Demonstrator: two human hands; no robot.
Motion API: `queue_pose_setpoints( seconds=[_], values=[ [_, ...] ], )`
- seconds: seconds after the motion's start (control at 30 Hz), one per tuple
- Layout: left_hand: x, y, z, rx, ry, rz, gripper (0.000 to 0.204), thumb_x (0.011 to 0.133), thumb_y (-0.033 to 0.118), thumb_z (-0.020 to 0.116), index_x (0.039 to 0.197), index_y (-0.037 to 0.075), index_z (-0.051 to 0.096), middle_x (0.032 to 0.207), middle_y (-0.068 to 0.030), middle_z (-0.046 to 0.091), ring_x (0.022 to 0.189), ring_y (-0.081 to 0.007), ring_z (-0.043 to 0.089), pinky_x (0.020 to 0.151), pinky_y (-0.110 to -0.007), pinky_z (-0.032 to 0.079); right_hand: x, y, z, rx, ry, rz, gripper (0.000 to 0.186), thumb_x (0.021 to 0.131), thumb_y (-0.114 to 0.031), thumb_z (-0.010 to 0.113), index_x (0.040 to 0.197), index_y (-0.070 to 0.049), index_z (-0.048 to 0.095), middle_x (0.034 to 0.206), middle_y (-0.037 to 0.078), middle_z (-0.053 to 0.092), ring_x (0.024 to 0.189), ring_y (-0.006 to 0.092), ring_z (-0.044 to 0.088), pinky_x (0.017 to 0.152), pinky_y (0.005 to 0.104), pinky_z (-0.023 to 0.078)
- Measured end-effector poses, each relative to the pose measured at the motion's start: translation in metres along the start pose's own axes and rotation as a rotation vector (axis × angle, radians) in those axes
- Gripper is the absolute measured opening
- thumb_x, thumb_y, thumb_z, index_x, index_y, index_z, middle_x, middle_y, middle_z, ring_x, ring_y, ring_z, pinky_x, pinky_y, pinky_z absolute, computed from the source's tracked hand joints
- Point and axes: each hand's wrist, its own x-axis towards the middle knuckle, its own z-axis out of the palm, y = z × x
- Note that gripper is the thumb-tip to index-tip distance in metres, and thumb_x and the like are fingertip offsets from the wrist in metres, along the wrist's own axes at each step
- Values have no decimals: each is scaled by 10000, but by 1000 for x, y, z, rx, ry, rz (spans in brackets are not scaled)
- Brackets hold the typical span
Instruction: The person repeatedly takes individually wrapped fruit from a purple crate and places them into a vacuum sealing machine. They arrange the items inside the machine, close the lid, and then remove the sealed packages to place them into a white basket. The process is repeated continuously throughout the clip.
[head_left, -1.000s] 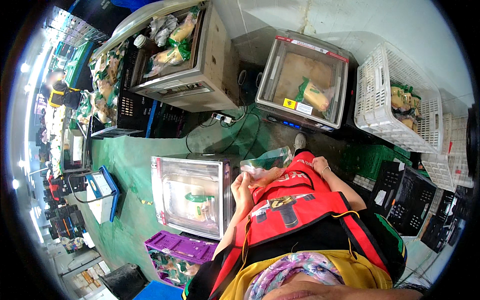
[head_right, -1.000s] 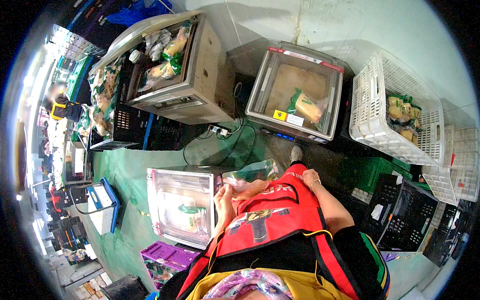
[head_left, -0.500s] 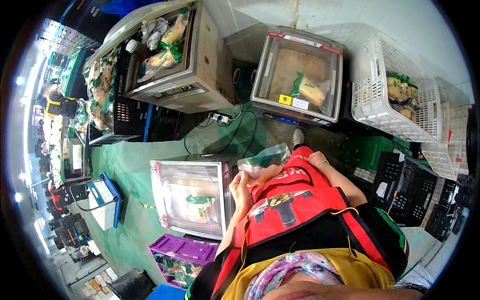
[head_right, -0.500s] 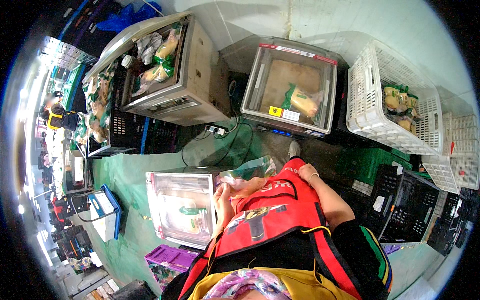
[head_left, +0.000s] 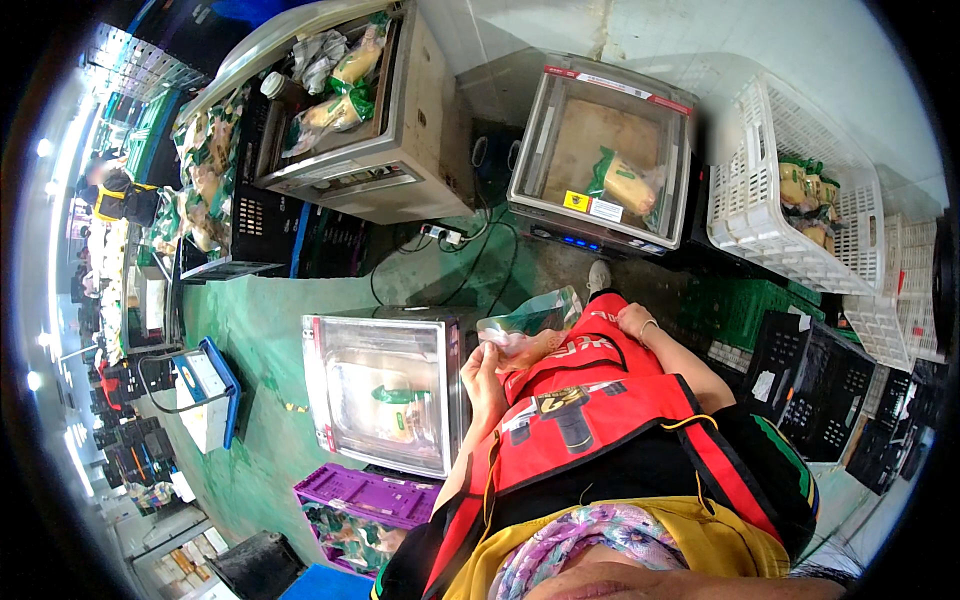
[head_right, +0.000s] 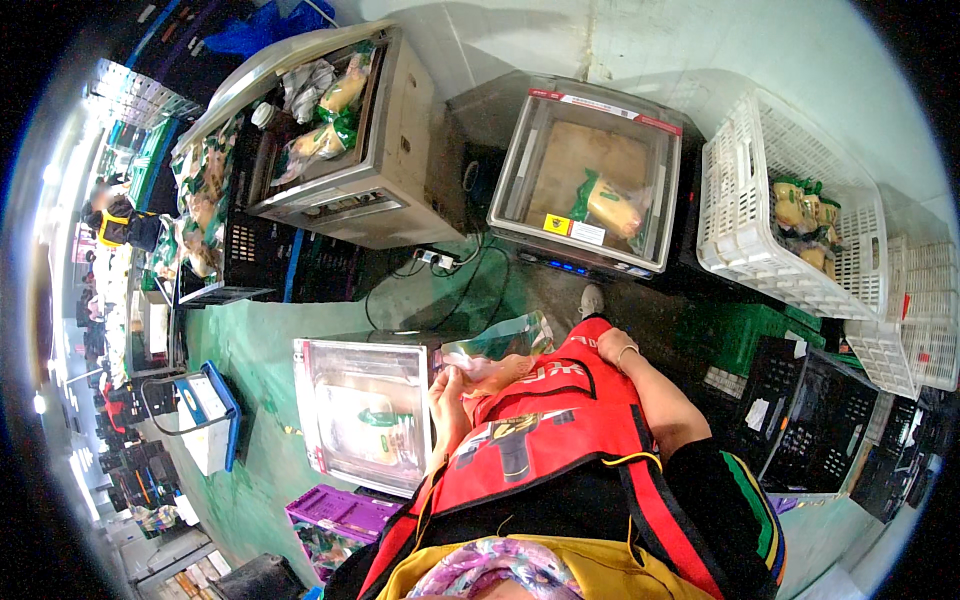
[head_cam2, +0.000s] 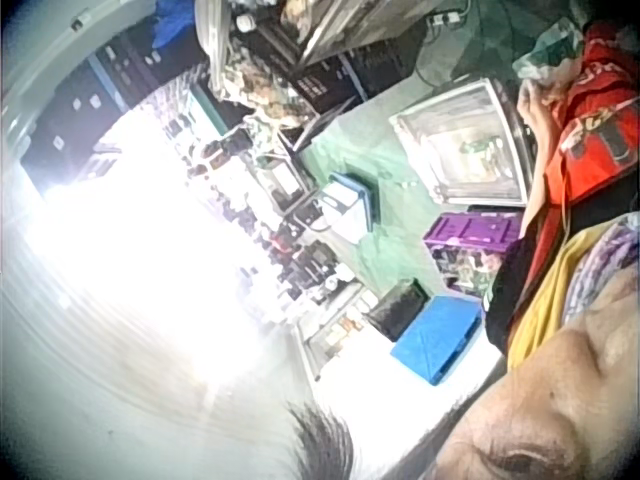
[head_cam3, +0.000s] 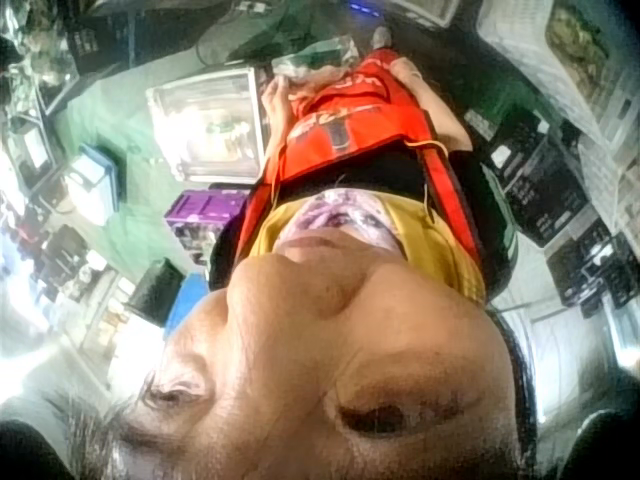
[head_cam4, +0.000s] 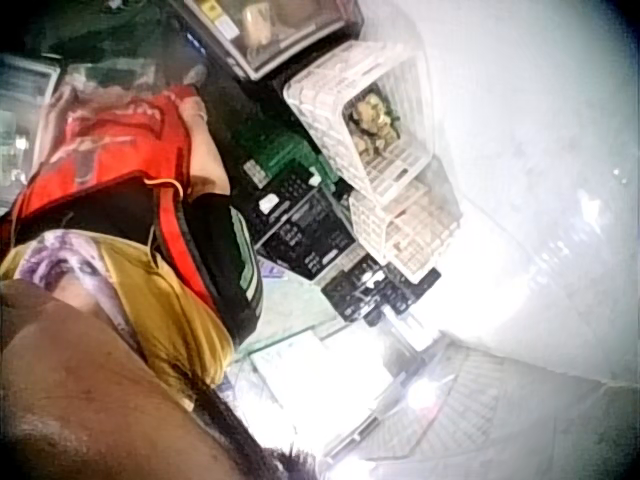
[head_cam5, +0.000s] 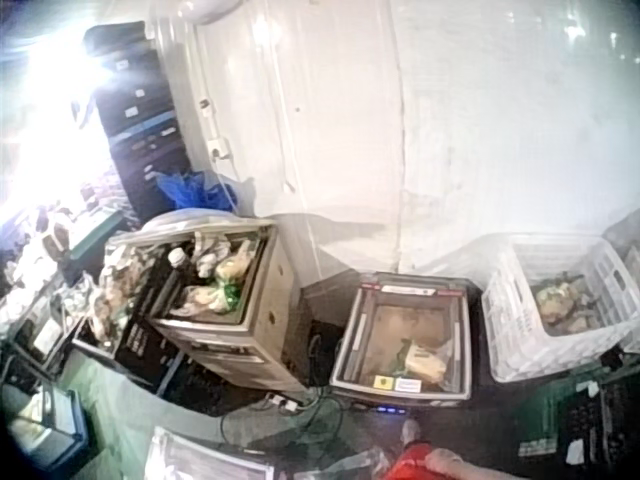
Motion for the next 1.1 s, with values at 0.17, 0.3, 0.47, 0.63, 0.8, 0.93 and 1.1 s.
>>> queue_pose_setpoints(
  seconds=[0.17, 0.3, 0.47, 0.63, 0.8, 0.93, 1.1],
  values=[
    [-1, 2, 0, -10, 1, 1, 217, 941, 155, 520, 846, -6, 630, 724, 6, 586, 655, -61, 490, 632, -203, 377, 3, 3, 0, -119, 7, -121, 293, 818, -185, 465, 909, -36, 700, 998, 220, 643, 958, 346, 632, 852, 423, 504],
    [-3, 6, 6, -32, 2, -10, 219, 941, 156, 520, 837, -2, 630, 730, 4, 592, 658, -60, 493, 631, -203, 378, 3, 5, 4, -57, 73, -57, 282, 803, -179, 474, 897, -47, 704, 941, 198, 659, 924, 343, 642, 840, 419, 511],
    [0, -1, 3, -22, 13, -8, 220, 940, 152, 523, 827, -5, 628, 725, 2, 591, 653, -63, 493, 633, -202, 378, -6, 1, -6, -3, 82, -67, 257, 782, -189, 497, 871, -67, 705, 919, 175, 665, 925, 345, 635, 853, 416, 500],
    [2, 3, 11, -2, 4, -6, 226, 941, 150, 519, 814, -5, 624, 717, 2, 585, 648, -65, 488, 631, -205, 375, 6, 19, 11, 197, 172, 27, 131, 732, -161, 579, 736, -101, 696, 835, 175, 666, 818, 325, 652, 758, 397, 513],
    [7, -3, 2, -37, -32, -14, 230, 943, 147, 514, 813, -9, 622, 706, 1, 577, 640, -66, 479, 627, -205, 368, 7, 15, 11, 200, 116, 53, 205, 762, -189, 530, 818, -88, 700, 918, 184, 658, 902, 350, 634, 832, 414, 501],
    [6, 8, 11, 6, -34, -8, 231, 942, 150, 519, 827, -18, 630, 717, -10, 599, 648, -67, 499, 626, -208, 379, 15, 22, 17, 157, 149, -37, 209, 781, -206, 530, 790, -78, 695, 915, 169, 663, 893, 342, 640, 816, 417, 509],
    [8, -6, -1, -8, -10, -10, 201, 934, 152, 533, 856, 6, 647, 783, -39, 648, 724, -103, 574, 700, -231, 436, 13, 16, 5, -125, 78, -149, 282, 835, -204, 484, 846, -18, 696, 926, 199, 658, 907, 330, 644, 815, 429, 510]
  ],
)
